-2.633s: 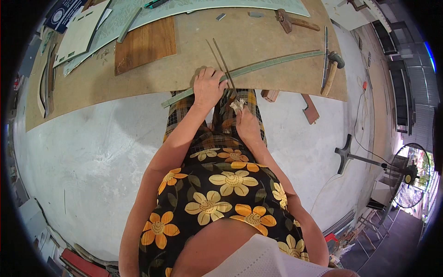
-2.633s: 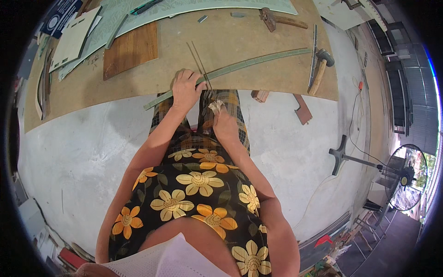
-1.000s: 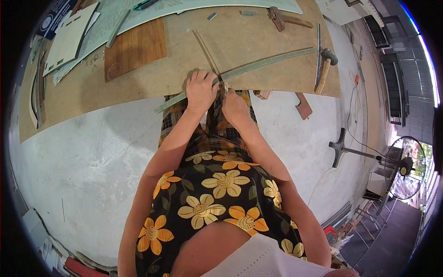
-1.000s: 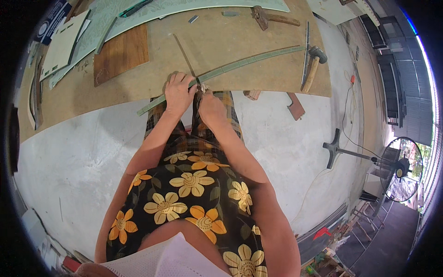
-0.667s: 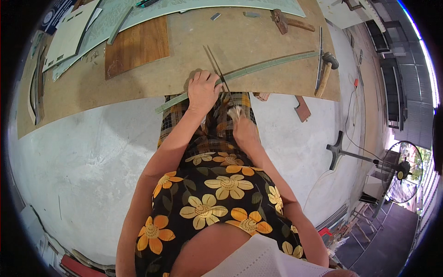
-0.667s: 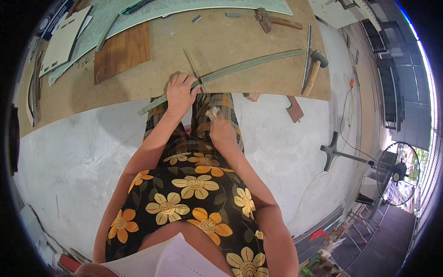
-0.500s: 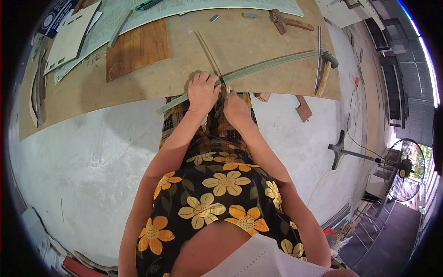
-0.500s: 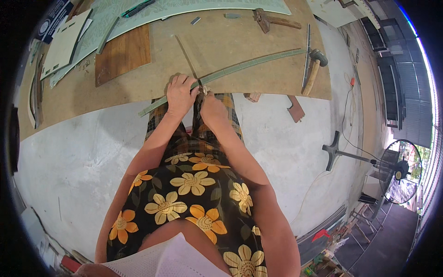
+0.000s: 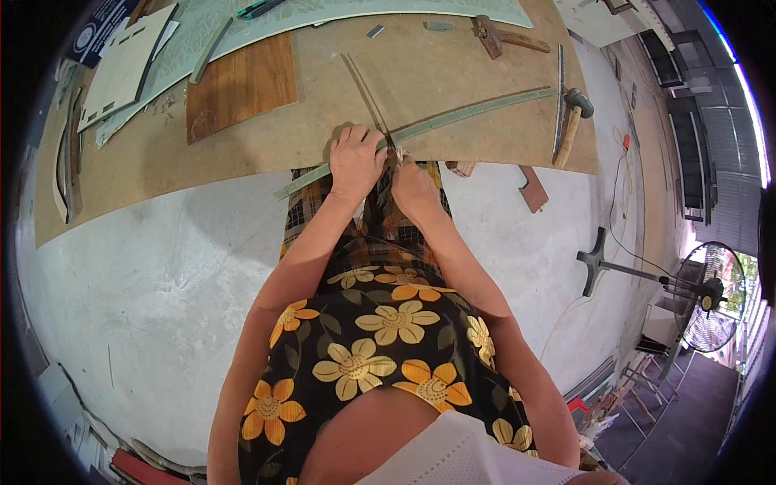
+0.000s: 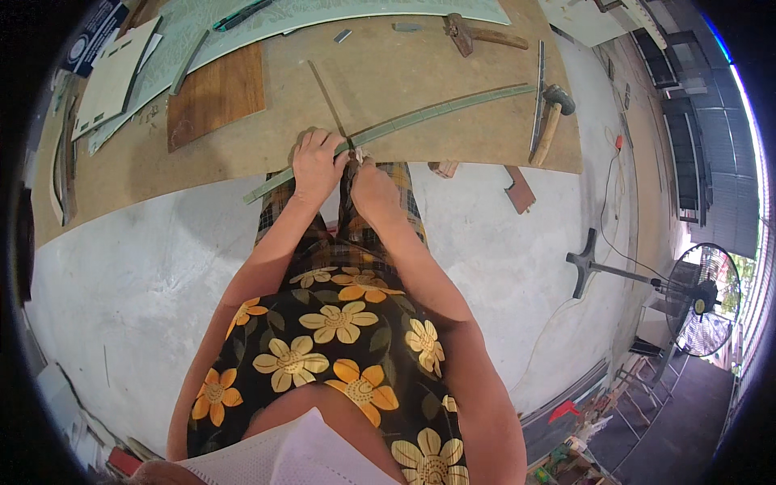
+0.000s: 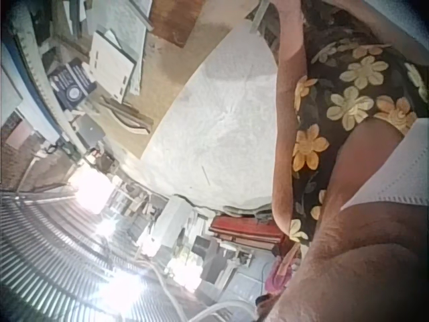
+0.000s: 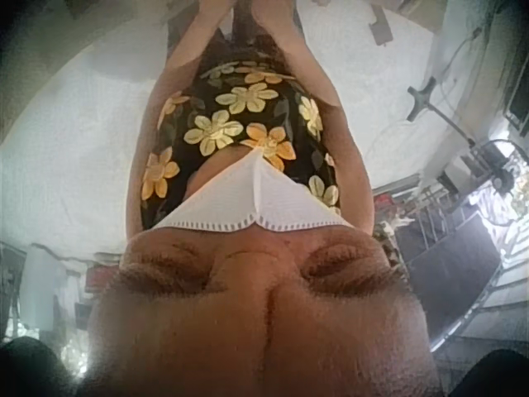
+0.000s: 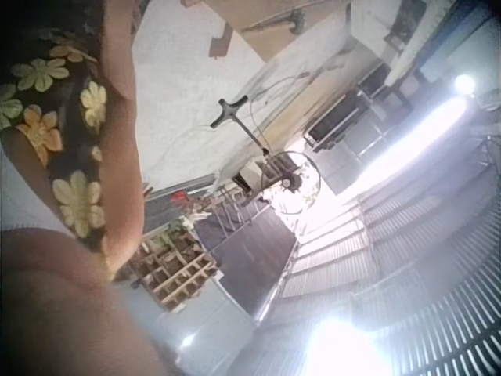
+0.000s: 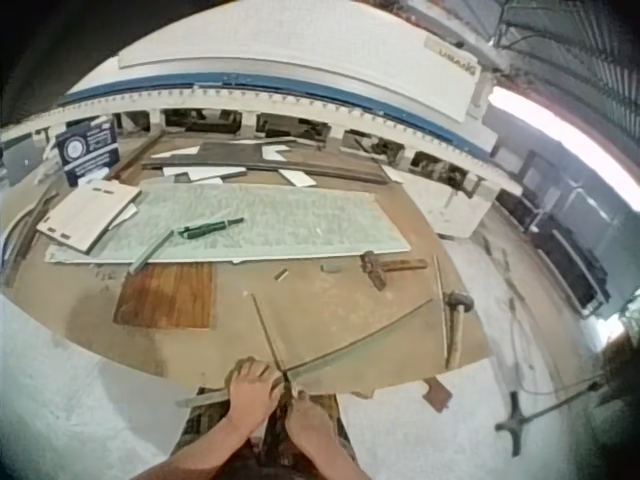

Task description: Measure and cut a thin strip of wood using a ruler and a small saw or knife.

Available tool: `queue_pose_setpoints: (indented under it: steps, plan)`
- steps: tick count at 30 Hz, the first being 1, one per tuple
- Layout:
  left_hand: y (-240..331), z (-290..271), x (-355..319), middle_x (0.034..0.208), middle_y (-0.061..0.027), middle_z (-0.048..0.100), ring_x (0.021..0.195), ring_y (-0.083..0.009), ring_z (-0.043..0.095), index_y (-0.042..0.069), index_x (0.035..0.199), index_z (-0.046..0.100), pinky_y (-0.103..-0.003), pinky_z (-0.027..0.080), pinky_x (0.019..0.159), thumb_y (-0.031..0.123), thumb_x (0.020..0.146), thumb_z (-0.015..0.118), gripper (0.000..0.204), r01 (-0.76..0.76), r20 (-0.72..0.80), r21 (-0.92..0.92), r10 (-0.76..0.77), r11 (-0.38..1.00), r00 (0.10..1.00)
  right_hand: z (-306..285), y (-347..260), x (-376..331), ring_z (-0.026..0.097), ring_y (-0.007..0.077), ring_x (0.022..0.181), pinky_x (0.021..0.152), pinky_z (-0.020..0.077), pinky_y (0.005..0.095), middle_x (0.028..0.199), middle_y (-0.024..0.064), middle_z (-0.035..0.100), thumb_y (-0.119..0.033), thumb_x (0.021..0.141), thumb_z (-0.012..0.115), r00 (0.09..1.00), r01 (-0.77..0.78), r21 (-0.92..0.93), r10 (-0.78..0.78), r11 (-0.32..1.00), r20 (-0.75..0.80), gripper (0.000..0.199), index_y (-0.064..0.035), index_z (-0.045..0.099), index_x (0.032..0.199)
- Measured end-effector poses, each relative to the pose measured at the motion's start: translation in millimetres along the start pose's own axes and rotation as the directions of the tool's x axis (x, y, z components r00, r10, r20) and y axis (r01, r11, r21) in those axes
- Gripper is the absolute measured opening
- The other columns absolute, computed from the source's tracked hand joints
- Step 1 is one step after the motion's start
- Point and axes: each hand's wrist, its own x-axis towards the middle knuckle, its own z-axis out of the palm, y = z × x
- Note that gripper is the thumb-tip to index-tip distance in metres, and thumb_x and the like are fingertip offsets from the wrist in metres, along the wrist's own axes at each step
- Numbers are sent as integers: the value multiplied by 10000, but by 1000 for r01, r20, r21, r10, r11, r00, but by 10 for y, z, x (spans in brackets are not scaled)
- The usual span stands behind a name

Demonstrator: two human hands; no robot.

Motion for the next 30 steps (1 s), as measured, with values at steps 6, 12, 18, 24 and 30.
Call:
queue_pose_setpoints:
  steps: [6, 12, 18, 24, 30]
  plan:
    - [-39, -25, -32, 923, -63, 575, 949, -302, 583, 132, 950, 667, -430, 461, 757, 192, 718, 783, 267, 31, 21, -11, -31, 999, 999, 22, 179, -475, 636, 509, 814, 729, 506, 576, 825, 344, 641, -185, 968, 475, 997, -62, -11, 63, 998, 51, 286, 66, 546, 1086]
    - [-21, -48, -1, 926, -69, 569, 943, -304, 576, 119, 947, 663, -433, 461, 760, 186, 718, 781, 266, -12, 12, -2, 12, 1000, 1000, -39, 196, -487, 644, 502, 855, 762, 511, 565, 842, 321, 657, -172, 941, 490, 991, -102, -10, 102, 995, 89, 280, 70, 561, 1062]
    - [-15, -8, -2, 919, -66, 570, 939, -299, 576, 121, 942, 664, -430, 460, 758, 187, 722, 781, 258, -8, 8, -11, 8, 1000, 1000, 28, 71, -45, 642, 503, 818, 736, 516, 568, 827, 340, 642, -187, 966, 481, 1000, 1, -28, 0, 1000, 18, 275, 68, 541, 1051]
    - [-58, -4, -25, 929, -62, 577, 945, -291, 578, 130, 944, 668, -428, 460, 756, 189, 720, 784, 259, 3, 12, 16, -3, 1000, 1000, -59, 234, -772, 637, 509, 828, 739, 514, 571, 832, 336, 647, -184, 971, 485, 994, -80, 56, 75, 995, 73, 287, 81, 541, 1065]
    - [-9, 6, 1, 936, -65, 577, 948, -299, 577, 129, 948, 666, -436, 455, 754, 181, 724, 779, 256, -13, 9, -1, 13, 1000, 1000, -5, 53, -44, 645, 505, 831, 757, 509, 576, 837, 342, 649, -145, 934, 455, 999, -6, 21, 5, 1000, 42, 268, 79, 532, 1059]
